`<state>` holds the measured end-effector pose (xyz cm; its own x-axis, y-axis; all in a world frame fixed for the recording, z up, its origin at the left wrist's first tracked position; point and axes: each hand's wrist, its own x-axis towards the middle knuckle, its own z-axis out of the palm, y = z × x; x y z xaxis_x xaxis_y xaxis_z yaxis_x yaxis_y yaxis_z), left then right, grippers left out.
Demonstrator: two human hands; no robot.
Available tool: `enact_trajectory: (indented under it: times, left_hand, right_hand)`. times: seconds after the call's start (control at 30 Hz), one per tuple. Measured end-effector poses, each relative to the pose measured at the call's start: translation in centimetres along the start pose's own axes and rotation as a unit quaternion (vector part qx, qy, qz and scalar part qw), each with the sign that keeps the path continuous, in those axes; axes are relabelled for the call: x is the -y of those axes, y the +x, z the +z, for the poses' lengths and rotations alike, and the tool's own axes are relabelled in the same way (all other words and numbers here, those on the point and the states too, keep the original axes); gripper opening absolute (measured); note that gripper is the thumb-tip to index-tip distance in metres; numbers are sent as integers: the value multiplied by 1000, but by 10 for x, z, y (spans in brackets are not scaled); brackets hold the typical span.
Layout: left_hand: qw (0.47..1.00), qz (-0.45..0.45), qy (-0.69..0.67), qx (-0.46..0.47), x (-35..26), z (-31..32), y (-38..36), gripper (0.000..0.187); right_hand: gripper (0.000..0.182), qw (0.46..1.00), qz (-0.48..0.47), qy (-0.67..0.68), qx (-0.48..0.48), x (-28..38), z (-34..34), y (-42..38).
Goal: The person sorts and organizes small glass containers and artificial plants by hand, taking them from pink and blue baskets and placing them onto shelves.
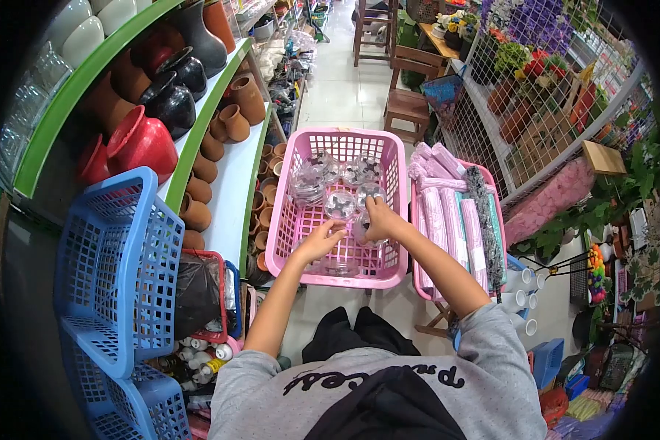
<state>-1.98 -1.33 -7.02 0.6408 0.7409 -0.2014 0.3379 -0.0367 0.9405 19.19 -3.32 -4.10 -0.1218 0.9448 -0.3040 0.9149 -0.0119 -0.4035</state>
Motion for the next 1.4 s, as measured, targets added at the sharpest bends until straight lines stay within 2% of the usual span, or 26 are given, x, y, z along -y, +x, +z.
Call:
enact_trajectory:
  times: [0.07,0.13,0.17,0.2,0.27,0.33,0.4,0.43,0.47,0.57,0.67,0.7,0.73,0.8,0.87,0.9,0.93,1.0,1.03,1.07,1.13,1.17,1.2,1.27,1.4]
  left_hand:
    - [999,-20,-23,12,3,3,5,47]
    - [997,7,-78,-24,20,8,13,47]
    - [994,-26,-106,-10,22,7,18,52]
    - [994,-21,-105,-11,11,7,17,52]
    - [936,-123,-329,-10,-16,10,10,59]
    - [921,-116,-371,8,-14,13,16,63]
    - [879,-99,-461,66,-17,17,18,60]
    - [860,-86,-497,81,-22,20,18,59]
    - [861,-85,-495,84,-26,22,20,59]
    - [889,-55,-448,73,-44,32,20,61]
    - [874,-52,-475,91,-54,33,21,58]
    - [876,-44,-478,47,-63,37,17,55]
    - [877,-43,-475,52,-60,38,18,55]
    - [847,-30,-521,96,-59,37,21,59]
    - [854,-25,-509,108,-67,42,19,57]
    - [861,-6,-500,89,-73,45,20,57]
    - [867,13,-493,71,-78,49,22,57]
    - [868,15,-484,108,-87,57,31,58]
    - [861,21,-492,131,-94,64,36,57]
    - [852,26,-500,153,-101,72,41,57]
    - [848,-5,-507,155,-122,92,51,60]
    - [826,-25,-529,192,-125,99,63,57]
    - [802,-46,-550,230,-129,108,73,55]
    - [789,-57,-552,265,-141,130,88,61]
    - [779,-61,-546,302,-156,170,107,65]
  right_hand:
    - [102,1000,7,13,-12,1,-6,0]
    - [99,992,-26,103,-68,-1,-10,0]
    - [99,992,-26,102,-70,-3,-13,1]
    - [97,989,-33,118,-81,-3,-18,1]
    - [95,986,-40,134,-95,-1,-27,0]
    - [94,983,-76,142,-93,1,-37,-4]
    - [94,981,-75,152,-99,5,-42,-6]
    - [88,979,-84,147,-113,7,-44,-7]
    - [83,977,-92,143,-126,9,-44,-8]
    - [85,970,-99,183,-123,18,-47,-16]
    - [89,964,-112,203,-128,23,-46,-26]
    - [89,956,-129,210,-160,26,-47,-31]
    - [90,946,-145,217,-192,28,-47,-37]
    - [86,946,-149,207,-200,26,-51,-51]
    - [75,909,-174,249,-286,23,-51,-65]
    - [65,903,-173,259,-296,18,-54,-75]
    - [60,895,-149,276,-317,11,-56,-86]
    - [55,850,-88,375,-359,-3,-61,-115]
    - [51,844,-59,375,-379,-20,-62,-126]
    - [49,863,-47,222,-451,-50,-55,-132]
    - [53,866,40,107,-487,-108,-40,-148]
    - [54,872,102,50,-477,-145,-26,-154]
    - [54,875,176,49,-449,-174,-18,-163]
    - [56,885,305,53,-348,-209,-11,-180]
    - [56,879,345,110,-310,-240,10,-186]
